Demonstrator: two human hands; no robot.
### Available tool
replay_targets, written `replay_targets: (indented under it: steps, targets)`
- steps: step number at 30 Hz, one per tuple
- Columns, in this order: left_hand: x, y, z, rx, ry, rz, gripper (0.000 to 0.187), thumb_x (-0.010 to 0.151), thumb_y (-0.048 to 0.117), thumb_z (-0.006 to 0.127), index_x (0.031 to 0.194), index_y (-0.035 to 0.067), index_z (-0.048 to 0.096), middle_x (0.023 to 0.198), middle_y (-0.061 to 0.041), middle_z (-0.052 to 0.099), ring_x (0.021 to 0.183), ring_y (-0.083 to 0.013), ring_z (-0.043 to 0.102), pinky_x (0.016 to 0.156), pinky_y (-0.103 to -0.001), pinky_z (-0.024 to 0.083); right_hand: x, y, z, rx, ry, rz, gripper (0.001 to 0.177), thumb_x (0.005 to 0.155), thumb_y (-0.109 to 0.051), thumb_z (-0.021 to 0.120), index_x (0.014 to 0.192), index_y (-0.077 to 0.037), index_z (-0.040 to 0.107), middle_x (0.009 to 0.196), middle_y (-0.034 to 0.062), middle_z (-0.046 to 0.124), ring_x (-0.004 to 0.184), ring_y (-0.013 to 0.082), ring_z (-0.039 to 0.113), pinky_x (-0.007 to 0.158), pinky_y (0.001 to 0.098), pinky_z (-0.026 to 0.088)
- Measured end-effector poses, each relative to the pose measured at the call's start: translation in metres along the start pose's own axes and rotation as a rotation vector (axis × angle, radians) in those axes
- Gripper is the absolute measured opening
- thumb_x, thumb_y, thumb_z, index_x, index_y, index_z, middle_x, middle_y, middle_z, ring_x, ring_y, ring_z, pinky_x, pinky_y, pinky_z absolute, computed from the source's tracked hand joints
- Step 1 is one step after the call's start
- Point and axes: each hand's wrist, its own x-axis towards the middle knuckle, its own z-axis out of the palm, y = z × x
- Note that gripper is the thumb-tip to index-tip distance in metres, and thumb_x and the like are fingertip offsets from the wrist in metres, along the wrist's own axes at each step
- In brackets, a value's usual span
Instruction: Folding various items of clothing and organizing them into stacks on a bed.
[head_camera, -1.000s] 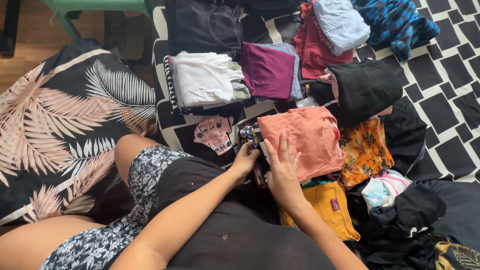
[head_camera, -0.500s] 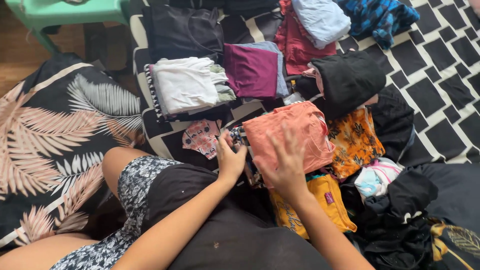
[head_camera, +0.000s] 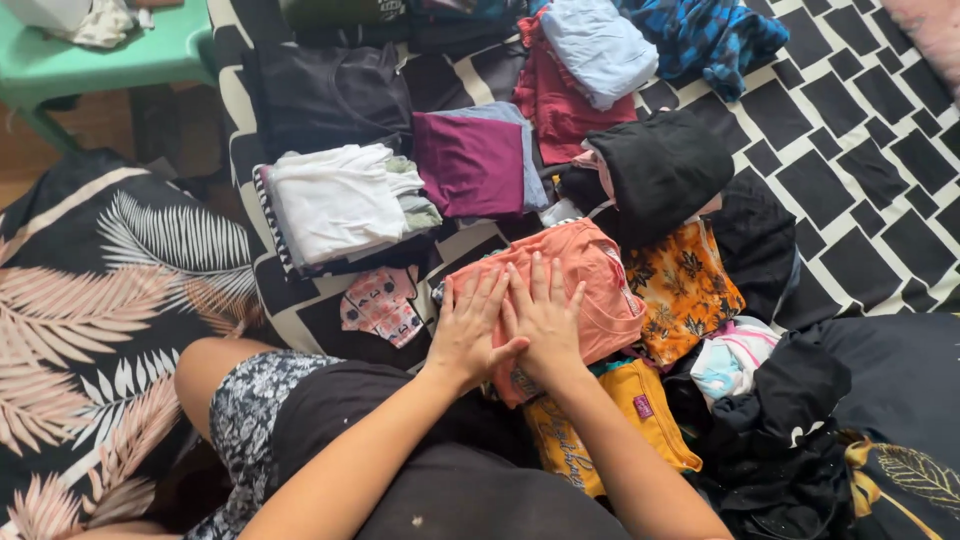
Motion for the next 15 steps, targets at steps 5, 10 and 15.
replay_targets:
  steps: [5,10,15]
  targets:
    - [-0.004,-0.001,-0.004,0.068,0.050,0.080,0.103,0.083,0.069,0.061,0.158,0.005,0.031,0.165,-0.018,0.030,0.155,-0.0348,0.018,0.122,-0.063,0.003,0.016,0.044,-0.004,0.146,0.077,0.194,0.045,0.105,-0.045,0.048,0.145,-0.026,0.052,0.161,0.0167,0.039,0.155,0.0343,0.032,0.125,0.0674,0.015]
    - [-0.001,0.004,-0.012,0.101,0.055,0.099,0.101,0.084,0.064,0.065,0.157,0.002,0.035,0.166,-0.017,0.030,0.157,-0.0326,0.017,0.124,-0.064,0.004,0.041,0.057,-0.024,0.026,0.006,0.218,0.063,0.089,-0.051,0.066,0.139,-0.013,0.059,0.146,0.0205,0.047,0.137,0.0357,0.042,0.101,0.0757,0.021]
    - [0.003,0.005,-0.027,0.052,0.021,0.103,0.092,0.085,0.060,0.067,0.151,0.002,0.042,0.161,-0.018,0.035,0.153,-0.0350,0.024,0.121,-0.067,0.003,0.164,0.085,-0.009,0.427,0.139,0.174,0.050,0.087,-0.045,0.075,0.124,-0.012,0.068,0.122,0.0144,0.065,0.113,0.0302,0.063,0.095,0.0470,0.051]
